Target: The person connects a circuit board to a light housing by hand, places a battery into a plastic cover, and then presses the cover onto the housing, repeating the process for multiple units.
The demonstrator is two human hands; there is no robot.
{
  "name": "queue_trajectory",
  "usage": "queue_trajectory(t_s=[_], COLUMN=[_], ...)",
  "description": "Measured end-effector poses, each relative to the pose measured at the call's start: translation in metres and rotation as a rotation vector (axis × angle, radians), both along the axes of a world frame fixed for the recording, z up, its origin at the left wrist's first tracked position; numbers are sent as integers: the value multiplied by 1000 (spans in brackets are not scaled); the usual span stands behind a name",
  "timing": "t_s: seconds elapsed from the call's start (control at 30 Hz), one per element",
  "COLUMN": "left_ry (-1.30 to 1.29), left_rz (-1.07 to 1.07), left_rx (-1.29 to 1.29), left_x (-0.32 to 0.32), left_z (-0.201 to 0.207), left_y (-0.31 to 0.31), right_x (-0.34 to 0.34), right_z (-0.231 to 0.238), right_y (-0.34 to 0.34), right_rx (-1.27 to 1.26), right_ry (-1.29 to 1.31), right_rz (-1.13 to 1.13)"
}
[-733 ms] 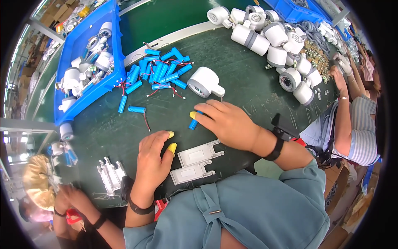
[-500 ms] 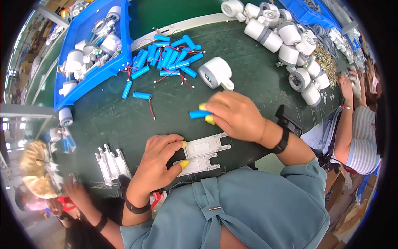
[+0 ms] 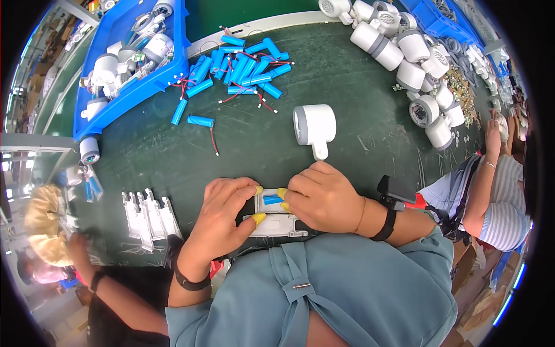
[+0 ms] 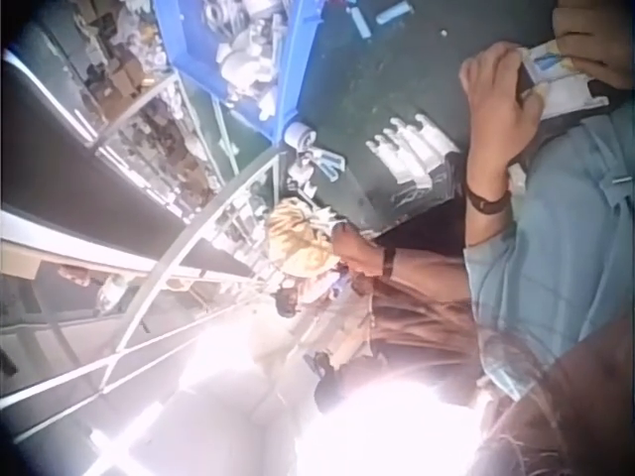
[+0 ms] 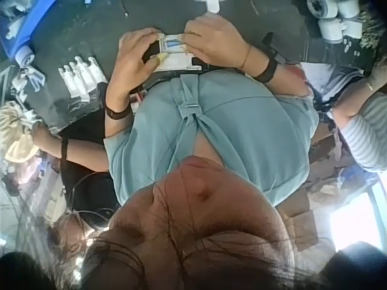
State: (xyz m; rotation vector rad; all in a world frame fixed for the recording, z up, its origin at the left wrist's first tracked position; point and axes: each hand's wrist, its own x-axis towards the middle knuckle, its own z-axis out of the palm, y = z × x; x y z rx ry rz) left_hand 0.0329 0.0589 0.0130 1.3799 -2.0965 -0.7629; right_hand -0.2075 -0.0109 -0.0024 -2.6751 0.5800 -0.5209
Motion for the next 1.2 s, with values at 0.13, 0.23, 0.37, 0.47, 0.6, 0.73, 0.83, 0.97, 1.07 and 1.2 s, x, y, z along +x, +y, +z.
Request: queue_trajectory(t_s=[0.13, 0.23, 0.37, 0.47, 0.6, 0.73, 0.83, 0.97, 1.07, 1.2], left_ry=[31, -27, -7, 192, 883, 914, 603, 232, -120, -718], left_rz=[156, 11, -160, -42, 233, 457, 644, 1050, 1096, 1205], left_rx=[25, 10, 8, 74, 456, 265, 79, -131, -86, -9], left_x=[-16, -38, -70, -64, -31, 21, 74, 119, 207, 337], left_z=[10, 14, 5, 10, 22, 62, 100, 114, 99, 46], left_y=[-4, -16, -29, -34, -34, -24, 2, 24, 40, 58], right_x=[-7, -26, -45, -66, -74, -75, -63, -49, -46, -33], right_z=[11, 13, 17, 13, 8, -5, 4, -1, 7, 24], right_y=[-2, -12, -53, -94, -154, -213, -243, -281, -291, -279], right_rx=[-4, -49, 44, -110, -517, -620, -581, -557, -426, -364], right_ry=[-252, -421, -452, -305, -63, 34, 32, 123, 302, 304], right_rz=[-63, -299, -723, -817, -887, -871, -923, -985, -938, -1019])
